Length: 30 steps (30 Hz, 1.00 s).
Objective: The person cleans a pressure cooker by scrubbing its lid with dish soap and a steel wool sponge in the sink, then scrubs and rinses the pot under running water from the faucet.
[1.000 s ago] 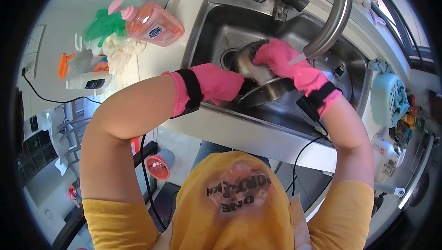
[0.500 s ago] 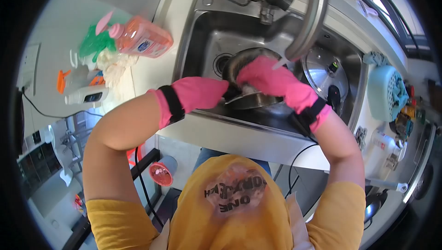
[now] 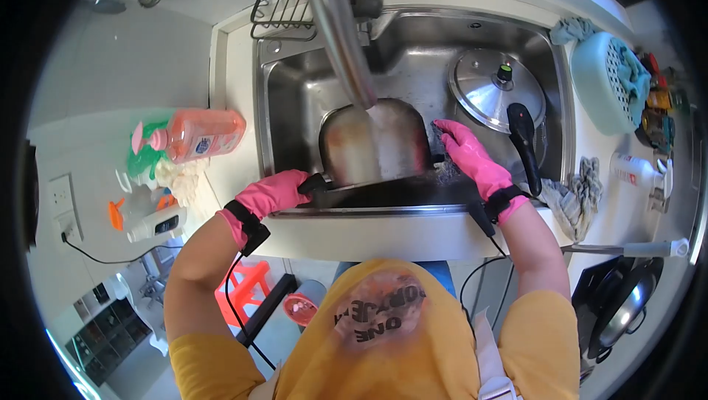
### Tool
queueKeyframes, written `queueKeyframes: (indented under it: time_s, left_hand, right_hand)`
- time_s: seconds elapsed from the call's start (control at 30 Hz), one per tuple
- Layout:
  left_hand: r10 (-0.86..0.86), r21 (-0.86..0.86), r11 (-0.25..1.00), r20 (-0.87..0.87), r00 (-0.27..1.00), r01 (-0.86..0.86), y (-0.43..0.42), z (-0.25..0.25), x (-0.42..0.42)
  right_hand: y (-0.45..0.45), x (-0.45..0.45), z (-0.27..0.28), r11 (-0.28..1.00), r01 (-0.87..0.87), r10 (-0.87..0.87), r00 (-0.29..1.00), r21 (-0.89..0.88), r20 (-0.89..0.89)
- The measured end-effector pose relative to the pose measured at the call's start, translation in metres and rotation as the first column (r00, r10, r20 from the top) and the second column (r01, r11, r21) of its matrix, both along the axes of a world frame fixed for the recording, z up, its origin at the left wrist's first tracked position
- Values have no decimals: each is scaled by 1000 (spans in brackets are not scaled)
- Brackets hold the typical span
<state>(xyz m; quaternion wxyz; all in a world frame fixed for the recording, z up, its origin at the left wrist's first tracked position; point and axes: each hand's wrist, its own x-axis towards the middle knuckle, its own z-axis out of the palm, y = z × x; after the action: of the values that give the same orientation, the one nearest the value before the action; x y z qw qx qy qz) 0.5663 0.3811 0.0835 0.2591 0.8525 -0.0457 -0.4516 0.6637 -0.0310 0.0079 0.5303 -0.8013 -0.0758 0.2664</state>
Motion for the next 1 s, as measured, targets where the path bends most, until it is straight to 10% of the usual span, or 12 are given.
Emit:
queueKeyframes:
  time_s: [0.1, 0.37, 0.47, 0.7, 0.8, 1.0]
  left_hand:
    - [70, -16, 997, -87, 994, -71, -6, 20, 2]
    - [653, 19, 688, -454, 606, -726, -10, 49, -18]
    - [690, 75, 670, -429, 583, -738, -12, 74, -23]
    - [594, -84, 606, -614, 520, -791, -26, 125, -36]
    - [540, -128, 559, -693, 477, -819, -33, 152, -44]
    - [450, -171, 573, -752, 482, -802, -32, 157, -54]
  right_hand:
    - [-9, -11, 48, 986, -55, 90, 970, -159, 224]
    - [-12, -41, 67, 870, -334, 388, 918, -364, 84]
    - [3, -43, 61, 871, -262, 416, 843, -416, 341]
    - [36, -15, 22, 995, 69, -63, 994, 76, -87]
    - [46, -3, 26, 787, 409, -150, 853, 462, -499]
    - [35, 6, 76, 876, 335, -258, 934, 348, -249]
